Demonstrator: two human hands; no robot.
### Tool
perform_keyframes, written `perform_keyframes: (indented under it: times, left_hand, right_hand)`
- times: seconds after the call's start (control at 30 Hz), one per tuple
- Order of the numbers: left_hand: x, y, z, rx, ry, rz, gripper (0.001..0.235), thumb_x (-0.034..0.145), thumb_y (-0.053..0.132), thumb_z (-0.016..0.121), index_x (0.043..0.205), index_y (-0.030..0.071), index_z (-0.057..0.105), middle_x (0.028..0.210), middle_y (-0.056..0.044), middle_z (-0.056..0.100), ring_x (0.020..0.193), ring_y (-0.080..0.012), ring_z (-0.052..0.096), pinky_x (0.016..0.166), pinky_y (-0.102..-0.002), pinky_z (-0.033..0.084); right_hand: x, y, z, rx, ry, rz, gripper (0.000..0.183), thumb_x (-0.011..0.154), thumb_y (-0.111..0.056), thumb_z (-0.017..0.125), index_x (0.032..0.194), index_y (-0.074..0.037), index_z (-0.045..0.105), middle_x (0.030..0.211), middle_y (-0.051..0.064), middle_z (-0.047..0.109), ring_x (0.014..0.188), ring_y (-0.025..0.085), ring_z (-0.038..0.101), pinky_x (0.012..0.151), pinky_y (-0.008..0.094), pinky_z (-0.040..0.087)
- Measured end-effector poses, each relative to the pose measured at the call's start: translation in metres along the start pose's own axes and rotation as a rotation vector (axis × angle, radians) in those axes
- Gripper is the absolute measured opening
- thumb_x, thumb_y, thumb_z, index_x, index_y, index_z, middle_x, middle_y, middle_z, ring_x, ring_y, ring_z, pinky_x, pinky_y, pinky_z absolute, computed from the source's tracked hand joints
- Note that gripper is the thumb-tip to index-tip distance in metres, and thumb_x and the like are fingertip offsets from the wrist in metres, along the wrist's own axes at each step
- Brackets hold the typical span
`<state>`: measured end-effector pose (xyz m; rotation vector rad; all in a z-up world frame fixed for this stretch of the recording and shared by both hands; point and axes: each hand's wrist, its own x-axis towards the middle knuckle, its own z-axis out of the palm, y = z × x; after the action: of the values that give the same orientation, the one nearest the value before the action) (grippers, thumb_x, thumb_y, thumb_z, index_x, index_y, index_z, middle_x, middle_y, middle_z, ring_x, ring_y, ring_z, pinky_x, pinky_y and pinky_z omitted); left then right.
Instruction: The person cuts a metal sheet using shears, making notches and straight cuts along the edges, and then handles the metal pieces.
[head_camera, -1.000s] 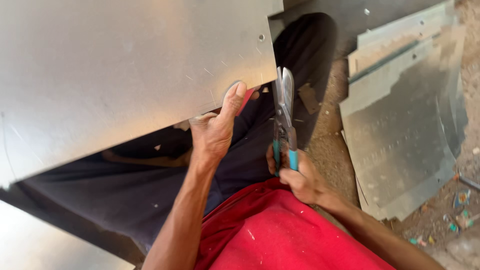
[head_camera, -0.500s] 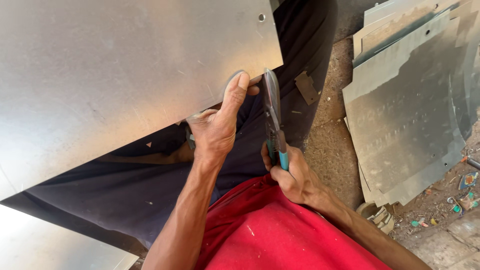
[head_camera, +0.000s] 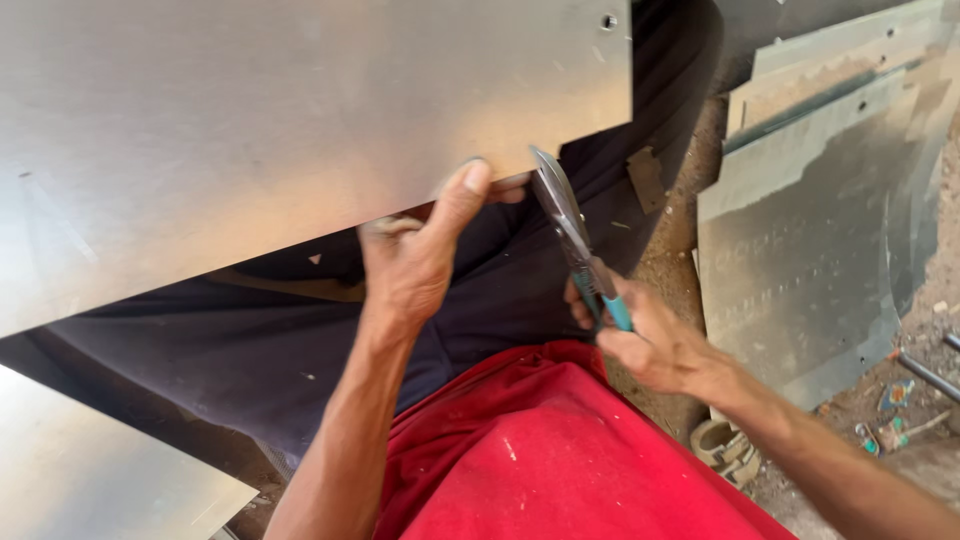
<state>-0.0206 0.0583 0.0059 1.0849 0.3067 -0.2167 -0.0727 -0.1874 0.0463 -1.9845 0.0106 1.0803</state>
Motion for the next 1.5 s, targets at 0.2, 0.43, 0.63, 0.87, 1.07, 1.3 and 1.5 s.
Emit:
perform_keyframes:
  times: [0.2, 0.43, 0.63, 0.87, 1.07, 1.3, 1.5]
  left_hand:
    - [0.004, 0.002, -0.002, -0.048, -0.037, 0.008, 0.023, 0.101, 0.02, 0.07, 0.109, 0.0, 0.077, 0.1, -0.01, 0.08, 0.093, -0.0184, 0.077, 0.094, -0.033, 0.061]
    - [0.009, -0.006, -0.014, 0.005, -0.02, 0.024, 0.016, 0.102, 0.013, 0.072, 0.108, -0.002, 0.076, 0.097, -0.008, 0.078, 0.094, -0.0163, 0.074, 0.092, -0.031, 0.059]
    - [0.03, -0.013, 0.026, 0.131, 0.074, 0.101, 0.017, 0.098, 0.011, 0.075, 0.111, 0.001, 0.076, 0.097, -0.006, 0.078, 0.085, -0.0108, 0.075, 0.077, -0.021, 0.06]
    - [0.041, -0.015, 0.042, 0.204, 0.041, 0.032, 0.021, 0.097, 0.014, 0.074, 0.115, 0.001, 0.077, 0.094, -0.006, 0.08, 0.075, -0.0074, 0.069, 0.057, -0.019, 0.044]
    - [0.041, -0.02, 0.036, 0.164, 0.129, 0.112, 0.019, 0.098, 0.015, 0.078, 0.109, 0.0, 0.077, 0.101, -0.005, 0.075, 0.087, -0.0082, 0.069, 0.075, -0.021, 0.057]
    - [0.028, -0.008, 0.025, 0.093, 0.099, -0.083, 0.025, 0.097, 0.018, 0.075, 0.111, -0.002, 0.078, 0.098, -0.008, 0.079, 0.088, -0.0109, 0.073, 0.078, -0.021, 0.057]
    - [0.028, -0.008, 0.026, 0.078, 0.081, -0.001, 0.024, 0.096, 0.014, 0.076, 0.112, -0.004, 0.075, 0.1, -0.009, 0.078, 0.086, -0.016, 0.076, 0.081, -0.026, 0.063]
  right_hand:
    - [-0.001, 0.003, -0.021, -0.144, 0.002, 0.087, 0.037, 0.064, -0.023, 0.05, 0.096, -0.006, 0.055, 0.08, 0.009, 0.06, 0.071, 0.02, 0.058, 0.062, 0.036, 0.053]
    - [0.013, 0.015, -0.05, -0.38, -0.012, 0.115, 0.021, 0.074, -0.02, 0.055, 0.085, -0.005, 0.063, 0.063, 0.009, 0.057, 0.054, 0.024, 0.054, 0.053, 0.039, 0.045]
    - [0.007, -0.009, -0.012, 0.161, 0.036, 0.202, 0.043, 0.065, -0.021, 0.059, 0.106, -0.009, 0.061, 0.091, 0.006, 0.066, 0.083, 0.02, 0.063, 0.073, 0.039, 0.054]
    - [0.026, -0.048, 0.061, 0.503, 0.341, 0.114, 0.038, 0.068, -0.022, 0.05, 0.099, -0.003, 0.058, 0.078, 0.007, 0.058, 0.067, 0.02, 0.052, 0.06, 0.035, 0.046]
    - [0.023, -0.019, 0.03, 0.113, 0.42, 0.171, 0.019, 0.073, -0.02, 0.056, 0.082, -0.005, 0.063, 0.067, 0.007, 0.061, 0.061, 0.02, 0.058, 0.056, 0.034, 0.046]
    - [0.002, 0.011, -0.069, -0.237, 0.089, -0.035, 0.047, 0.069, -0.018, 0.052, 0.112, 0.002, 0.056, 0.09, 0.012, 0.063, 0.081, 0.024, 0.061, 0.074, 0.039, 0.052]
    - [0.011, -0.004, -0.08, -0.357, -0.065, 0.225, 0.047, 0.066, -0.022, 0.056, 0.11, -0.004, 0.06, 0.08, 0.012, 0.062, 0.074, 0.025, 0.061, 0.068, 0.039, 0.052]
